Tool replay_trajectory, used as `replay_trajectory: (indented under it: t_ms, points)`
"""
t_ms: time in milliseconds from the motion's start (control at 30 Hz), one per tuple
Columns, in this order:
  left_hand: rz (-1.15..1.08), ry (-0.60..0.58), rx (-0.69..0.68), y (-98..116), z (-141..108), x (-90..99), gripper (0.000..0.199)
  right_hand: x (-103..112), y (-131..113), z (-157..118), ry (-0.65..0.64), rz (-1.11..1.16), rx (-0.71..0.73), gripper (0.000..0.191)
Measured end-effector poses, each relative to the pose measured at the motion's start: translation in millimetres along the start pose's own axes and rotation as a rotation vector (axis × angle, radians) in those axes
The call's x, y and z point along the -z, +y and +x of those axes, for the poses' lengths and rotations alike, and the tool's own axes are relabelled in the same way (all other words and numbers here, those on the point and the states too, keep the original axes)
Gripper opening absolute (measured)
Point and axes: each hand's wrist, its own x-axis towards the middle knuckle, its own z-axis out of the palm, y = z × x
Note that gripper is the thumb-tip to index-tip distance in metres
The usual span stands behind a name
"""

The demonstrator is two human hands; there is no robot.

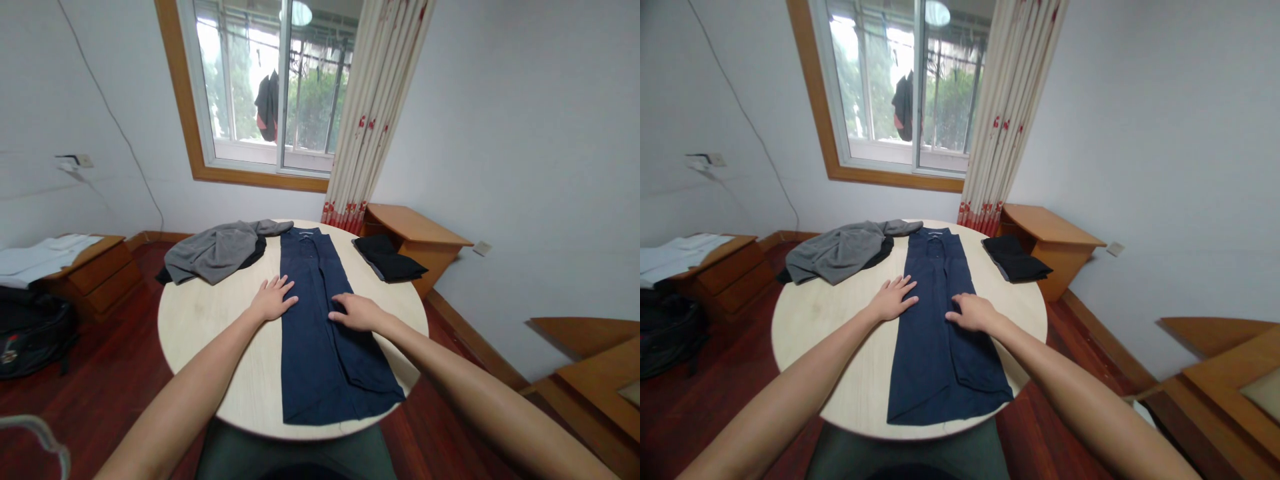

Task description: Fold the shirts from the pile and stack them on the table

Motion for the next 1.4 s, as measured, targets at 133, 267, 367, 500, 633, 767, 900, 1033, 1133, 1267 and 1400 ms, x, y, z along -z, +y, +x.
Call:
replay_trajectory:
  t_ms: [133, 267, 367, 500, 633, 767, 900, 1033, 1133, 1267, 1400]
  points:
    - [-0.002, -0.002, -0.008, -0.2, 0.0, -0.5, 0.069, -8.6, -7.6, -20.4, -0.155, -0.057, 0.032, 0.036]
    - [0.015, -0.002, -0.008, 1.4, -0.8, 1.2, 0.069, -3.4, 2.7, -46.7, -0.439, 0.005, 0.065, 0.025]
    - [0.017, -0.013, -0.008, 1.7, -0.9, 1.7, 0.069, 0.5, 17.5, -66.0, -0.559, 0.035, 0.088, 0.018]
    - [0.018, -0.001, -0.011, 0.2, 0.0, -0.5, 0.069, 1.4, 26.5, -92.2, -0.598, 0.038, 0.061, 0.029]
    - [0.021, 0.0, -0.009, -0.2, 0.2, -1.1, 0.069, -4.3, 22.8, -108.6, -0.484, -0.056, 0.059, 0.034]
    - [0.023, -0.002, -0.008, 1.4, -1.5, 1.3, 0.069, -8.2, 18.2, -116.2, -0.357, -0.079, 0.024, 0.026]
    - [0.014, -0.002, -0.007, 2.6, -2.8, 2.8, 0.069, -4.9, 15.7, -123.4, -0.258, -0.01, -0.119, 0.021]
    - [0.0, -0.001, -0.004, 1.7, -2.0, 2.2, 0.068, -2.6, 9.2, -130.7, -0.215, -0.036, -0.232, 0.024]
    - [0.005, 0.001, -0.005, 1.3, -1.6, 1.8, 0.068, -2.2, -0.4, -137.2, -0.258, -0.121, -0.269, 0.034]
    - [0.01, 0.011, -0.011, 2.6, -2.8, 2.4, 0.068, 3.9, -10.7, -141.4, -0.466, -0.216, -0.177, 0.037]
    - [0.007, 0.021, -0.014, 3.8, -3.7, 3.0, 0.068, 16.3, -8.8, -113.5, -0.385, -0.231, -0.036, 0.028]
